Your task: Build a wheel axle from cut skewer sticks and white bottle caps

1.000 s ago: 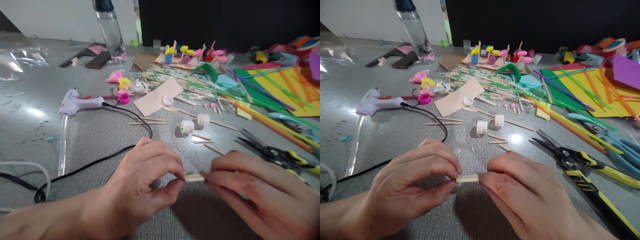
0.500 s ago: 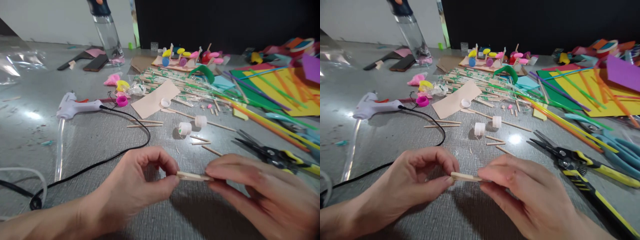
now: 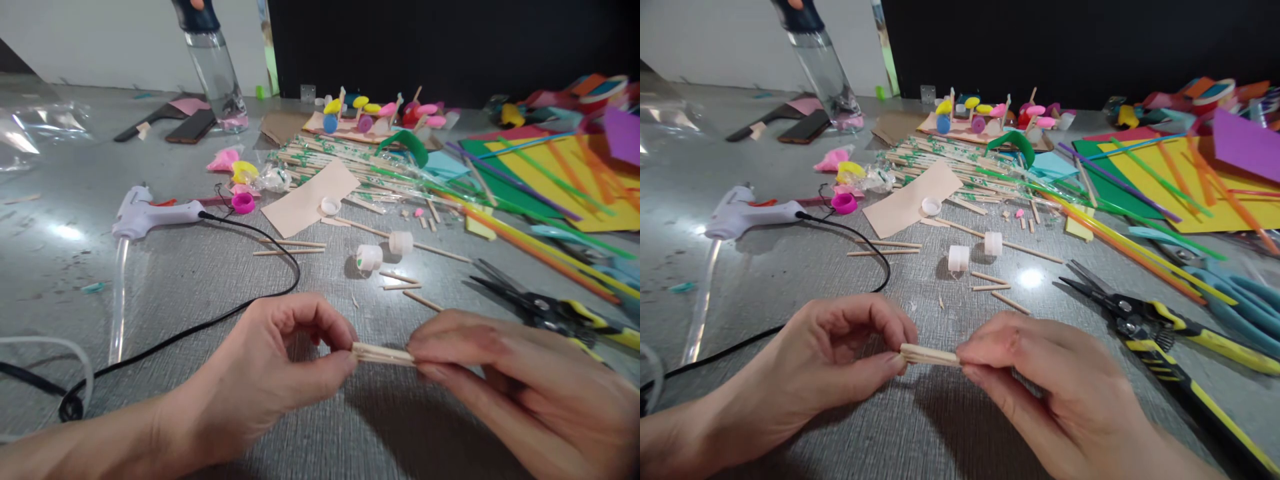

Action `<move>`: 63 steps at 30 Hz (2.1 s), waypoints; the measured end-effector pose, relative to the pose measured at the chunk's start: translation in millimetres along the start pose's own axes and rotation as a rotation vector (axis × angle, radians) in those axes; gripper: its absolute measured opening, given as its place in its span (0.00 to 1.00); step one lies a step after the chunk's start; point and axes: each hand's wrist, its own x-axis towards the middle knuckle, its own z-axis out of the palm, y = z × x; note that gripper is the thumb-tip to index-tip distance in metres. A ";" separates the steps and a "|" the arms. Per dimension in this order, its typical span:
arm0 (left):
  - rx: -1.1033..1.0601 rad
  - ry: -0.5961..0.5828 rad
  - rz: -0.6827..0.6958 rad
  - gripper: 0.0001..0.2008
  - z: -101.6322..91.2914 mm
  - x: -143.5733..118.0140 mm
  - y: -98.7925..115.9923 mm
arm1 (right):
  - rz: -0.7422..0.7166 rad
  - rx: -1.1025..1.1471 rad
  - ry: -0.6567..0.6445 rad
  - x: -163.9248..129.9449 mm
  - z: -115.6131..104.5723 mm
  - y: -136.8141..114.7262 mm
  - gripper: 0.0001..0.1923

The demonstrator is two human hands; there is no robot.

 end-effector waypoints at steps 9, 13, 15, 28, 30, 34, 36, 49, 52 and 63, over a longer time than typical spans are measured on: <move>0.006 -0.004 0.032 0.03 1.3 2.6 0.4 | 0.065 0.062 -0.019 -0.7 4.0 0.4 0.09; -0.036 -0.012 0.052 0.04 1.3 2.1 0.0 | 0.077 0.059 -0.002 -0.6 3.7 1.6 0.08; -0.074 0.001 0.056 0.05 0.9 2.3 -0.6 | 0.079 0.060 -0.010 -1.4 3.3 2.1 0.08; 0.177 0.147 0.236 0.08 1.9 2.7 -3.3 | 0.174 0.148 0.031 -4.6 9.7 0.2 0.07; 0.215 0.148 0.266 0.07 1.0 1.9 -4.6 | 0.218 0.231 0.046 -4.9 11.0 0.0 0.08; 0.274 0.161 0.315 0.06 -1.5 1.4 -5.3 | 0.288 0.391 0.114 -2.2 11.9 -1.4 0.10; 0.284 0.168 0.333 0.06 -2.2 1.6 -4.5 | 0.322 0.450 0.109 2.3 11.0 -3.2 0.07; 0.464 0.127 0.546 0.05 -7.3 -1.3 -9.5 | 0.537 0.950 0.002 -3.0 15.2 4.9 0.04; 0.499 0.088 0.575 0.05 -8.8 -1.9 -7.5 | 0.563 1.061 -0.039 -4.7 15.1 8.2 0.04; 0.648 0.171 0.465 0.08 -3.9 11.5 -3.7 | 0.172 0.069 0.172 8.1 9.8 8.5 0.06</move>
